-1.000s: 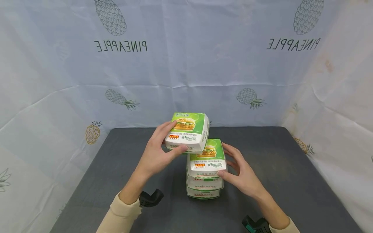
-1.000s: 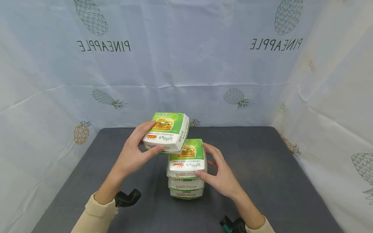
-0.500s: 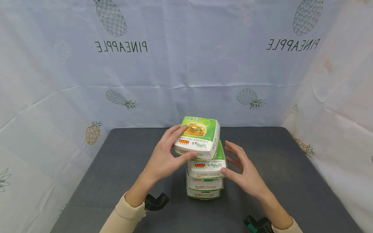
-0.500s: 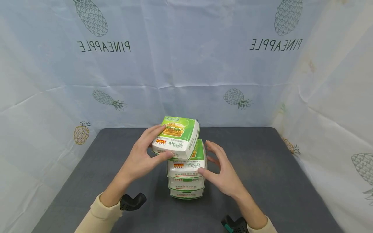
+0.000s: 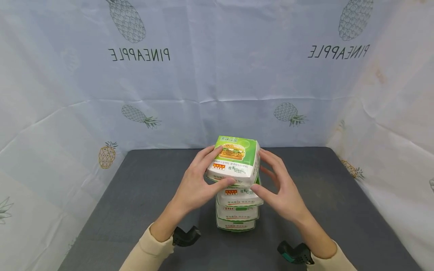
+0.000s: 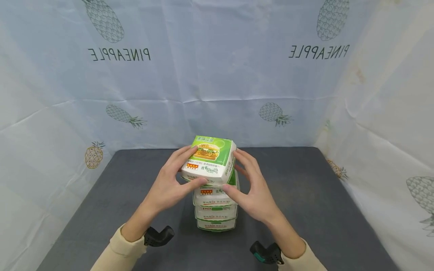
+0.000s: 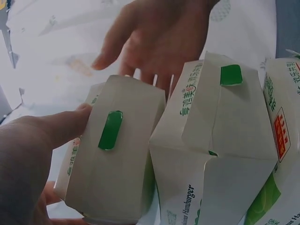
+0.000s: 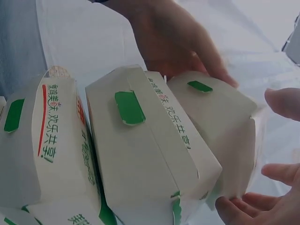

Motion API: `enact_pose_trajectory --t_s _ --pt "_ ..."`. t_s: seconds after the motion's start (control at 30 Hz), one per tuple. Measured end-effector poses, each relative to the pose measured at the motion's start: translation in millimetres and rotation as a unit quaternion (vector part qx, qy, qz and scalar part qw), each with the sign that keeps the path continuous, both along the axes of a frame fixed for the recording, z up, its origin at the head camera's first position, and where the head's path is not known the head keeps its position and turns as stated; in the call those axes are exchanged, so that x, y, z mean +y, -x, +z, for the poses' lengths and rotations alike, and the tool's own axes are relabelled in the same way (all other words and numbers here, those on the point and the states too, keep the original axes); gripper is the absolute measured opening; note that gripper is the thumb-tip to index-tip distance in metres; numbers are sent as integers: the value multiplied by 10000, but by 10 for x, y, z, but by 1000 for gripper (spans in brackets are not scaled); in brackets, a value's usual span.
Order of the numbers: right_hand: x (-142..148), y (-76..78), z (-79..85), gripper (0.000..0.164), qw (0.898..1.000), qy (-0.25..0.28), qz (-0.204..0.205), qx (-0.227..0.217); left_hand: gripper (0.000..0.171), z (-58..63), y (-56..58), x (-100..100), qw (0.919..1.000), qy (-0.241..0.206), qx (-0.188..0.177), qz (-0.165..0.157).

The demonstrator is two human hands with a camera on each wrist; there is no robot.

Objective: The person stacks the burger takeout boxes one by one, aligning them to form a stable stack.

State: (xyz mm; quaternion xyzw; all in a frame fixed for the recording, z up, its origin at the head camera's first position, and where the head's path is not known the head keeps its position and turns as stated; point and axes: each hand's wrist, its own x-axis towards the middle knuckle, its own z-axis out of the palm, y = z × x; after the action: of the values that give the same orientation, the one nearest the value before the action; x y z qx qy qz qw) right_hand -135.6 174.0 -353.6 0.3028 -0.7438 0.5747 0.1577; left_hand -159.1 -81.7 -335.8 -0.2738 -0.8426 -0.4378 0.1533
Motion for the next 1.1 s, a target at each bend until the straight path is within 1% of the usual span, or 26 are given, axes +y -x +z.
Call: enact_pose_trajectory --t_s 0.17,0.27,0.37,0.5,0.63,0.77,0.97,1.1 --pt "-32 7 -3 78 9993 -78 -359 -118 74 -23 -8 16 9997 -108 56 -200" --pt "-26 13 -6 76 9990 -67 -418 -155 71 -39 -5 8 9991 -221 56 -357" --pt "-6 22 0 74 9994 31 -322 -157 69 -57 -3 -3 9981 -349 76 -508" --pt "47 37 7 71 9992 242 -147 -271 62 -82 -2 -12 9961 -525 108 -701" --pt "93 58 3 68 9988 353 -11 -344 56 -100 1 -16 9943 -662 187 -813" --pt "104 65 -11 67 9987 422 111 -273 54 -104 -11 -22 9936 -737 211 -824" --pt "98 61 -39 67 9981 530 259 -173 54 -122 -39 -35 9938 -793 98 -777" --pt "92 61 -54 67 9978 555 340 -120 54 -139 -44 -40 9938 -797 116 -773"
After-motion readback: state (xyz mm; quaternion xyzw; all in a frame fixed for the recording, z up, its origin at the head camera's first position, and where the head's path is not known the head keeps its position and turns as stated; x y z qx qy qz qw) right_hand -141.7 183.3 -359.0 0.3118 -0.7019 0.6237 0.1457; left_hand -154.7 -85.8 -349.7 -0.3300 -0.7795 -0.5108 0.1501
